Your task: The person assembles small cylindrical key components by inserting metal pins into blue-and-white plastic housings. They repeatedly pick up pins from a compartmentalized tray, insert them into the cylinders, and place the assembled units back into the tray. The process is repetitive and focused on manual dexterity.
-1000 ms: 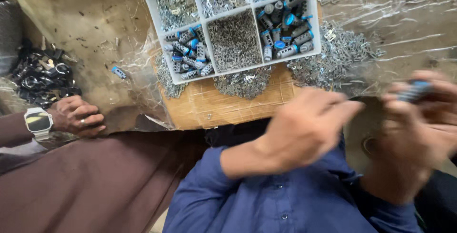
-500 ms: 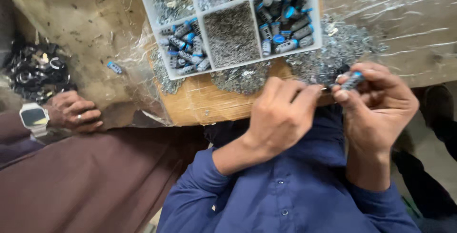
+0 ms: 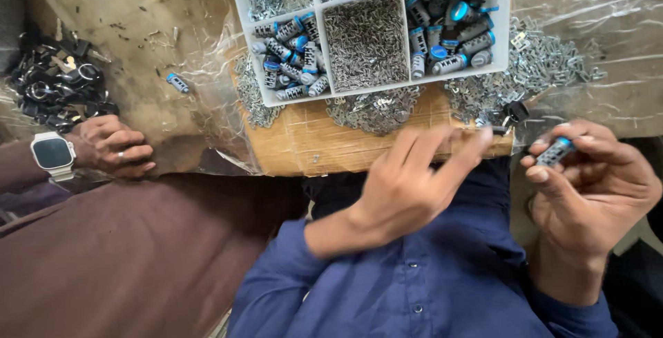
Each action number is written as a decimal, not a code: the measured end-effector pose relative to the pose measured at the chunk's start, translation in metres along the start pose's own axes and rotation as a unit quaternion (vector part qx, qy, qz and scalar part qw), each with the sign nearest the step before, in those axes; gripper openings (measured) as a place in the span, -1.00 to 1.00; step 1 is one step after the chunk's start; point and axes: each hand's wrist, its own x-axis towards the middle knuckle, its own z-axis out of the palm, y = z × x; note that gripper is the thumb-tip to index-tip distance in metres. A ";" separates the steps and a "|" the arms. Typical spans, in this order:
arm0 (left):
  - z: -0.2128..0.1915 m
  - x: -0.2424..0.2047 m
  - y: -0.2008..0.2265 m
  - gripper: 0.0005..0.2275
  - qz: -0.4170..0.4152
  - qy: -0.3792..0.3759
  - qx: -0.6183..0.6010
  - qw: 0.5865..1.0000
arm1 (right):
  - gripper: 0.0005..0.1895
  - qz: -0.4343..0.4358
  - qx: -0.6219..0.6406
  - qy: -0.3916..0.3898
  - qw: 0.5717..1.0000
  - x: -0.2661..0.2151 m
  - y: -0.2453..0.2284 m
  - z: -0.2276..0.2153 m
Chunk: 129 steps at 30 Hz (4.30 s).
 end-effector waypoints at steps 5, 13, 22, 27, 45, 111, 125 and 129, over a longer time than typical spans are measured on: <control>0.022 0.015 0.001 -0.79 -0.021 -0.001 0.006 1.000 | -0.64 -0.036 -0.014 0.005 0.999 -0.003 -0.002 -0.011; 0.014 0.014 -0.009 -0.68 -0.027 -0.025 -0.061 0.997 | -0.65 0.012 0.031 -0.027 0.999 -0.001 0.004 0.007; -0.010 -0.004 -0.015 -0.70 -0.061 -0.023 0.055 0.996 | -0.62 0.041 0.039 -0.052 0.997 0.001 0.002 0.025; -0.008 -0.006 -0.016 -0.62 -0.044 -0.064 0.076 0.994 | -0.61 0.045 0.013 -0.077 0.996 -0.011 -0.001 0.022; -0.026 -0.029 -0.025 -0.64 -0.019 -0.012 0.064 0.998 | -0.60 0.123 0.009 -0.117 0.985 -0.031 0.009 0.038; -0.075 -0.100 -0.042 -0.75 -0.285 0.029 -0.488 0.824 | -0.62 0.133 -0.170 -0.351 0.911 -0.031 0.039 0.103; -0.083 -0.100 -0.069 -0.78 -0.101 0.070 -0.057 0.991 | -0.65 0.178 0.035 -0.221 0.958 -0.034 0.040 0.092; -0.075 -0.089 -0.062 -0.81 -0.103 0.107 -0.208 0.967 | -0.63 0.191 0.052 -0.208 0.958 -0.033 0.043 0.090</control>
